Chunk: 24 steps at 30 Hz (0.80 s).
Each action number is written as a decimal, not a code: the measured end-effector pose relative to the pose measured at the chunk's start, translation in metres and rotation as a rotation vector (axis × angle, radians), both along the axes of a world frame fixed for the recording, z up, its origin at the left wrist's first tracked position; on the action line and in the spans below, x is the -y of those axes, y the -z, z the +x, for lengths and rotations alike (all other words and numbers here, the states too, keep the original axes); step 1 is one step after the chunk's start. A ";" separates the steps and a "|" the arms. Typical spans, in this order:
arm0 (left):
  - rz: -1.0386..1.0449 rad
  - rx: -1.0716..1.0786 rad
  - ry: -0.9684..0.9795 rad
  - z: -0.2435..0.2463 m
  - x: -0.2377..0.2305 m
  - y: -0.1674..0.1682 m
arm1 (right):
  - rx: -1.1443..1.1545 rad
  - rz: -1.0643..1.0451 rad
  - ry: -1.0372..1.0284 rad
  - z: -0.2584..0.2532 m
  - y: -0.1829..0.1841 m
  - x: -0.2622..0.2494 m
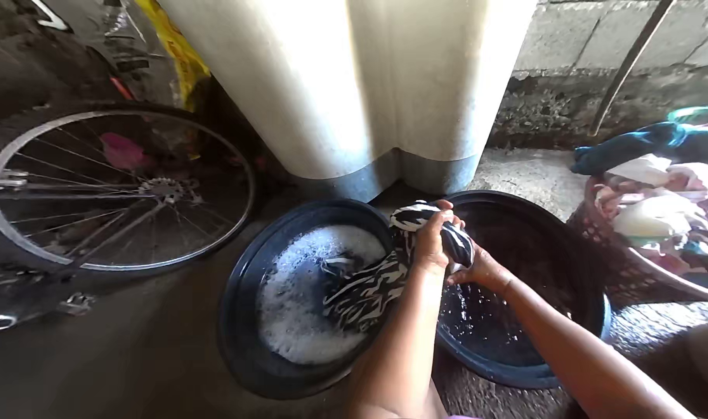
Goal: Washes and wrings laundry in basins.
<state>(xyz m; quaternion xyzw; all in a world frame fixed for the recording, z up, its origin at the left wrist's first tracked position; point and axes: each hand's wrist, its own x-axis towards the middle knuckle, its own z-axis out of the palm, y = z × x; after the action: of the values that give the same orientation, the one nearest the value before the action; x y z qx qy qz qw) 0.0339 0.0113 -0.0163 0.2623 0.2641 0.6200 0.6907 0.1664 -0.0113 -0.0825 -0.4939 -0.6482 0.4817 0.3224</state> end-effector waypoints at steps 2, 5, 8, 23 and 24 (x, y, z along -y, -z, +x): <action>0.005 0.085 0.022 0.001 0.000 -0.001 | -0.120 -0.104 0.092 -0.006 0.015 0.009; 0.071 0.209 0.079 0.001 0.000 0.003 | -0.527 -0.398 0.280 -0.023 0.010 0.025; 0.122 0.287 0.087 -0.005 -0.001 0.004 | -0.808 -0.424 0.351 -0.024 -0.002 0.023; -0.229 -0.227 0.178 0.000 0.000 -0.004 | -0.215 0.072 0.500 0.032 -0.048 0.002; -0.245 -0.256 0.119 0.001 -0.001 -0.002 | -0.106 0.051 0.407 0.042 -0.040 0.003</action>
<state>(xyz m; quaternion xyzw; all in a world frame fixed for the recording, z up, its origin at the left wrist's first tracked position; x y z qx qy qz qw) 0.0352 0.0126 -0.0141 0.2680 0.4072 0.5030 0.7137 0.2088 -0.0140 -0.0427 -0.5803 -0.5291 0.4153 0.4592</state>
